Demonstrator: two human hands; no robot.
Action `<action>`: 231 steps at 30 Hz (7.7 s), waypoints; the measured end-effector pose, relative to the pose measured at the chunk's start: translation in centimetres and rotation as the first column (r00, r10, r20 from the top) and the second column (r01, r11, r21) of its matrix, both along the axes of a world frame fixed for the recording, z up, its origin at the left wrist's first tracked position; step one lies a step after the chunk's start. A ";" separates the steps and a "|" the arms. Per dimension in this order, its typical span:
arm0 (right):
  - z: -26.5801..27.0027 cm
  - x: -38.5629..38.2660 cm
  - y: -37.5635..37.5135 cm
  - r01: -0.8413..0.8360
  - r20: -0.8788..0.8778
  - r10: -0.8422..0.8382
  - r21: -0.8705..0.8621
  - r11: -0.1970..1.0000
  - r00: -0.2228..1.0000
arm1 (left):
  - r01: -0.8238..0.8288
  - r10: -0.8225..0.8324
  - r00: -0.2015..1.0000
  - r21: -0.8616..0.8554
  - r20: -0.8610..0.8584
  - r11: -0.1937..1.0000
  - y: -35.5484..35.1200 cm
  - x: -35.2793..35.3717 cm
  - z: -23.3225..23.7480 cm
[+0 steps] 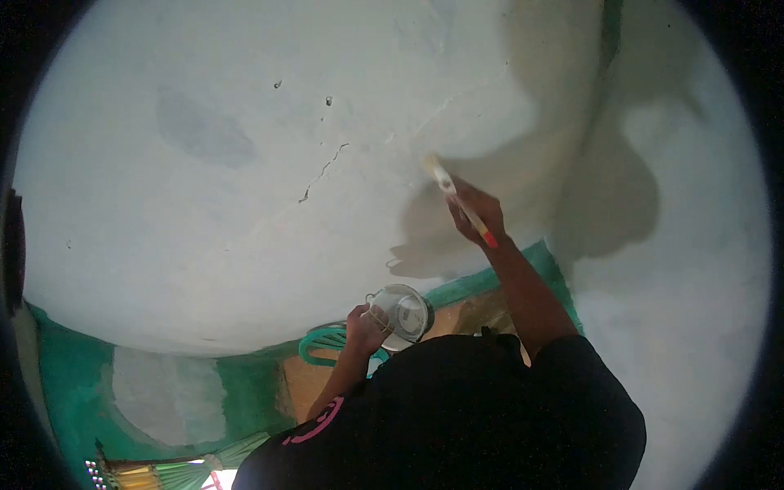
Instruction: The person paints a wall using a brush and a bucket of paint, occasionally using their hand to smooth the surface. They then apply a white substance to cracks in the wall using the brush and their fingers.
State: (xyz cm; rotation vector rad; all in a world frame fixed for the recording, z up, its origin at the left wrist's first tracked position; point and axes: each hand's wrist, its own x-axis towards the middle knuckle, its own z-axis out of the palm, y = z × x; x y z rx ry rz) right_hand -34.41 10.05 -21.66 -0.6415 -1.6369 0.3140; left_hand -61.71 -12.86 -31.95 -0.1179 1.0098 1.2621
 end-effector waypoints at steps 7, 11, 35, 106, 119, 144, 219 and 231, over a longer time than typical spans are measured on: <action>-8.6 2.9 -1.5 0.020 0.245 0.044 -0.250 0.968 0.969 | -0.044 0.040 0.999 -0.124 -0.031 0.991 0.5 2.0 4.0; 1.4 2.9 0.2 -0.009 0.144 0.038 -0.200 0.980 0.989 | 0.007 -0.013 0.997 -0.081 -0.073 0.997 0.4 1.6 2.2; 7.6 3.1 0.1 -0.114 0.242 0.131 -0.082 0.990 0.961 | -0.050 0.044 0.998 -0.151 -0.043 0.987 1.0 2.5 5.0; -4.6 -1.1 -2.4 -0.458 -0.627 -0.373 -0.766 0.451 0.684 | -0.056 0.028 0.991 -0.208 -0.134 0.976 0.6 2.5 6.4; -1.5 -0.9 -0.9 0.000 -0.071 -0.009 -0.129 0.992 0.997 | 0.016 -0.030 0.995 -0.145 -0.091 0.989 1.1 2.9 6.2; -9.5 0.8 -2.7 -0.433 -0.613 0.052 -0.493 0.754 0.788 | 0.000 -0.018 0.993 -0.153 -0.117 0.988 2.6 7.5 6.5; 3.3 5.9 -0.8 -0.172 -0.501 -0.142 -0.528 0.831 0.854 | 0.500 -0.476 0.852 0.065 -0.218 0.864 6.7 9.2 7.0; 23.0 3.7 2.1 0.076 -0.187 -0.066 0.049 0.996 0.980 | 0.680 -0.488 0.675 0.210 -0.554 0.702 5.7 6.0 5.9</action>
